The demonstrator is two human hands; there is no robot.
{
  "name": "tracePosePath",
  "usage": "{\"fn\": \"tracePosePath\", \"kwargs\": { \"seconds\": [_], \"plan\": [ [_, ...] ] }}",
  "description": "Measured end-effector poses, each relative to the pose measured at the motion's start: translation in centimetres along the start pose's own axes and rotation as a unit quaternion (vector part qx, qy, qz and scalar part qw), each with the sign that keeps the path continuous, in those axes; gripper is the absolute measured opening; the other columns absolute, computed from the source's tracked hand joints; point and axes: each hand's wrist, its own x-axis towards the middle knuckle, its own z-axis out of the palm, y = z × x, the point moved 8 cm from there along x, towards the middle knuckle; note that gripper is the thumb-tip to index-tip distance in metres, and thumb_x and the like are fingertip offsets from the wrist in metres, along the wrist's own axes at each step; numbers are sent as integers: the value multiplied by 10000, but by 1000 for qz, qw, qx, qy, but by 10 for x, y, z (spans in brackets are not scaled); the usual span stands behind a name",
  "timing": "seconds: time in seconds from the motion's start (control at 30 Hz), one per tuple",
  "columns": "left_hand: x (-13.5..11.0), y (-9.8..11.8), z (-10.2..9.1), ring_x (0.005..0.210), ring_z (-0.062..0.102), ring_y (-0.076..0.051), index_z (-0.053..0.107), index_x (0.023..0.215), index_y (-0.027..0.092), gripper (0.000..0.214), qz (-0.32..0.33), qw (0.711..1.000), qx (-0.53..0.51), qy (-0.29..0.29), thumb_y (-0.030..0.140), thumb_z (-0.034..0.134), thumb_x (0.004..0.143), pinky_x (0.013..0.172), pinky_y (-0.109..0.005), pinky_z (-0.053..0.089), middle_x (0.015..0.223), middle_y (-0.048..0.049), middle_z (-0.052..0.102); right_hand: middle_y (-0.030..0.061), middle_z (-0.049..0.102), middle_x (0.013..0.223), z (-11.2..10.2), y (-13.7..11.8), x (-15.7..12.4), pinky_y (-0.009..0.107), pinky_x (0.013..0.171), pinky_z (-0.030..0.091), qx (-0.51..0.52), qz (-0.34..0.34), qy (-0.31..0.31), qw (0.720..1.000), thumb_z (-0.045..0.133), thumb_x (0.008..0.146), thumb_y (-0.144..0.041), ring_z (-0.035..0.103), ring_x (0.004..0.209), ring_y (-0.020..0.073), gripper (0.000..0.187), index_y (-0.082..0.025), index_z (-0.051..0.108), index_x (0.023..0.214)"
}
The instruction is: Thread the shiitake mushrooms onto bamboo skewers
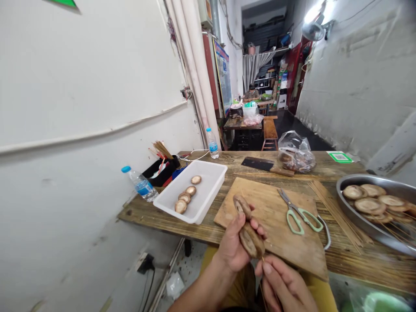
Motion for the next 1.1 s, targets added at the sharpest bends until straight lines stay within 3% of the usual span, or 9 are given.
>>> {"fn": "tracePosePath", "kwargs": {
  "seconds": [0.13,0.27,0.43,0.57,0.67,0.8,0.87,0.93,1.1],
  "plan": [
    [7,6,-5,801,594,-164,563,1024,200,508,24,999,33,-26,459,729,619,789,-340,454,819,-22,616,-82,389,417,-7,-25,10,165,380,381,-94,-122,71,985,368,902,-473,380,343,73,367,-177,572,831],
    [8,19,-22,799,599,-152,590,945,151,434,78,986,119,83,486,670,681,807,-305,450,849,-52,632,42,667,664,-14,-54,3,215,632,528,-314,-324,203,869,417,898,-257,659,622,145,254,-179,653,843],
    [2,25,-22,883,614,-190,630,888,120,403,118,960,209,142,483,637,712,829,-321,451,920,-103,663,58,701,633,3,-46,3,217,510,523,-465,-360,186,787,357,912,-160,645,467,146,306,-119,657,951],
    [-3,29,-21,734,609,-152,629,815,113,329,136,944,237,187,393,708,663,756,-290,459,746,-57,652,61,690,582,13,-44,-5,218,410,477,-531,-384,168,736,339,905,-115,622,401,151,313,-81,644,967],
    [-4,32,-18,633,570,-120,602,908,142,349,126,954,203,183,384,701,677,675,-259,450,616,9,575,48,680,589,12,-42,-8,207,458,487,-500,-369,140,771,341,913,-148,638,455,144,290,-122,626,965],
    [0,18,-9,593,531,-97,573,912,146,311,27,984,136,112,316,702,687,668,-252,439,570,47,484,-27,566,523,10,-17,4,175,387,405,-301,-187,19,935,285,948,-313,535,382,96,300,-197,544,850],
    [0,16,-6,594,528,-97,564,895,147,265,31,986,132,100,299,679,710,662,-249,431,573,44,484,-62,499,502,11,-2,6,163,306,299,-191,-79,-14,978,234,952,-386,413,303,69,331,-205,500,873],
    [-2,18,-2,600,531,-101,557,893,149,237,64,982,145,101,302,650,739,649,-242,418,574,38,491,-70,457,503,7,-3,5,163,297,250,-155,-61,3,986,250,941,-423,366,317,66,336,-203,496,877],
    [-14,22,7,579,514,-94,545,923,158,242,129,970,169,114,304,638,753,638,-237,396,546,56,452,-38,421,564,-3,-20,-4,184,453,356,-224,-162,45,960,364,902,-420,414,484,94,333,-198,541,727]
  ]
}}
